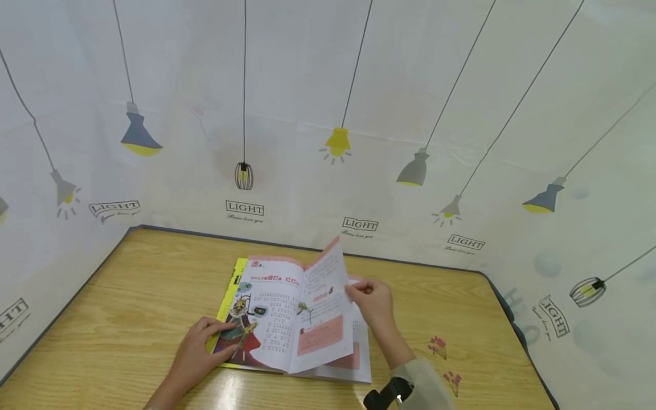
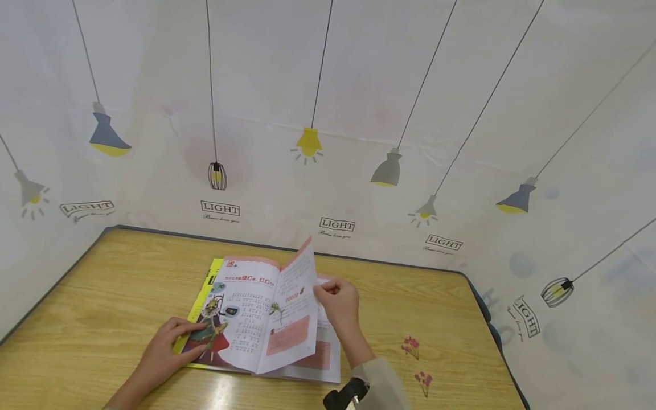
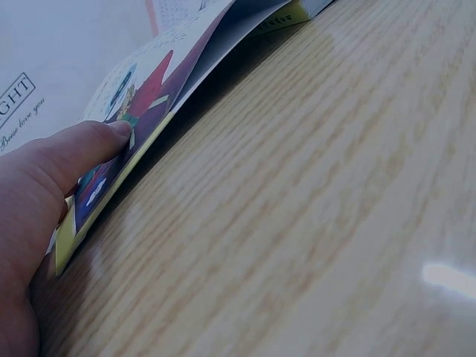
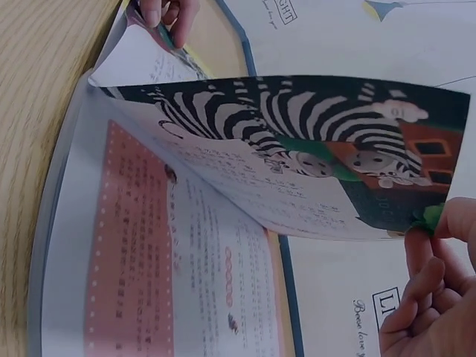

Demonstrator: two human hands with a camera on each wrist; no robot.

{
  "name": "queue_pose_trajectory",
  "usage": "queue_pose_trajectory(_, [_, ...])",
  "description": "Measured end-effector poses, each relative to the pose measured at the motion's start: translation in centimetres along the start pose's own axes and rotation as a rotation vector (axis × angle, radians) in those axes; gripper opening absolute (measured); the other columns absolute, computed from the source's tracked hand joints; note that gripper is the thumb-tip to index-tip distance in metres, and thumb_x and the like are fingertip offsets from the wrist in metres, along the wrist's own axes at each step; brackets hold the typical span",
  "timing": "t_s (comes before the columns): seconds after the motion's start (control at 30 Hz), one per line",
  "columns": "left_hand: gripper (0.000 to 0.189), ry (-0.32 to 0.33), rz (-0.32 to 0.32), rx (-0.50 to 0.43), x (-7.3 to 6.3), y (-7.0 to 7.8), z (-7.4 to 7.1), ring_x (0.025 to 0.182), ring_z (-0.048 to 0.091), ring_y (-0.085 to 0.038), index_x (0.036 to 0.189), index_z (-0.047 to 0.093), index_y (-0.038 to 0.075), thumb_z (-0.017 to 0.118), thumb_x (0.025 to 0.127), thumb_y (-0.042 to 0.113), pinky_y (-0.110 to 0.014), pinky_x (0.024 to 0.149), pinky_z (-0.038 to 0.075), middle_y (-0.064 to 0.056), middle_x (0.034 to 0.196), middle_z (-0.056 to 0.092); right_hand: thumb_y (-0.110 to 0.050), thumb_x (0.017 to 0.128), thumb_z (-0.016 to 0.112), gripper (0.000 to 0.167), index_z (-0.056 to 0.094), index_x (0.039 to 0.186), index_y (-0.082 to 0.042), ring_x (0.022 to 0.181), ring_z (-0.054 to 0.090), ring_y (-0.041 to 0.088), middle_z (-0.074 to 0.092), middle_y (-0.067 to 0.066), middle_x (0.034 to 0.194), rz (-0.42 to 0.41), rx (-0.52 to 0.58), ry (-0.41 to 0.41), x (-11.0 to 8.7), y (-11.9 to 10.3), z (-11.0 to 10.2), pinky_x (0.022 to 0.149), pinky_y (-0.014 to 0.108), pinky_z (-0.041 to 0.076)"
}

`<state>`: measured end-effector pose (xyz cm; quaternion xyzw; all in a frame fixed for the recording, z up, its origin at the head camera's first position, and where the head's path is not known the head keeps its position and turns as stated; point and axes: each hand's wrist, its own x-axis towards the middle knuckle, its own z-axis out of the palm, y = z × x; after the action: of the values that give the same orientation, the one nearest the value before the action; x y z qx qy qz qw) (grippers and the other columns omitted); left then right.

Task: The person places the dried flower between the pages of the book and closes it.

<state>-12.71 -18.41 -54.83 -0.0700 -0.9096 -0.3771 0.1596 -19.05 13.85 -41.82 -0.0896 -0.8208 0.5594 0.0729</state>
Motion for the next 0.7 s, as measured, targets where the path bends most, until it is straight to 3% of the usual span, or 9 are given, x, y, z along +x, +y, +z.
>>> queue_pose_trajectory(0.7, [0.039,-0.006,-0.011,-0.013,0.0,0.2,-0.1,0.084,0.047,-0.013,0.1,0.071,0.016,0.082,0.066,0.032,-0.037,0.071,0.039,0.007,0.091,0.049,-0.004,0.072,0.069,0.008,0.065,0.074,0.002,0.052,0.052,0.009,0.058,0.0,0.058,-0.055,0.014,-0.101,0.0,-3.2,2.5,0.05,0.022,0.042])
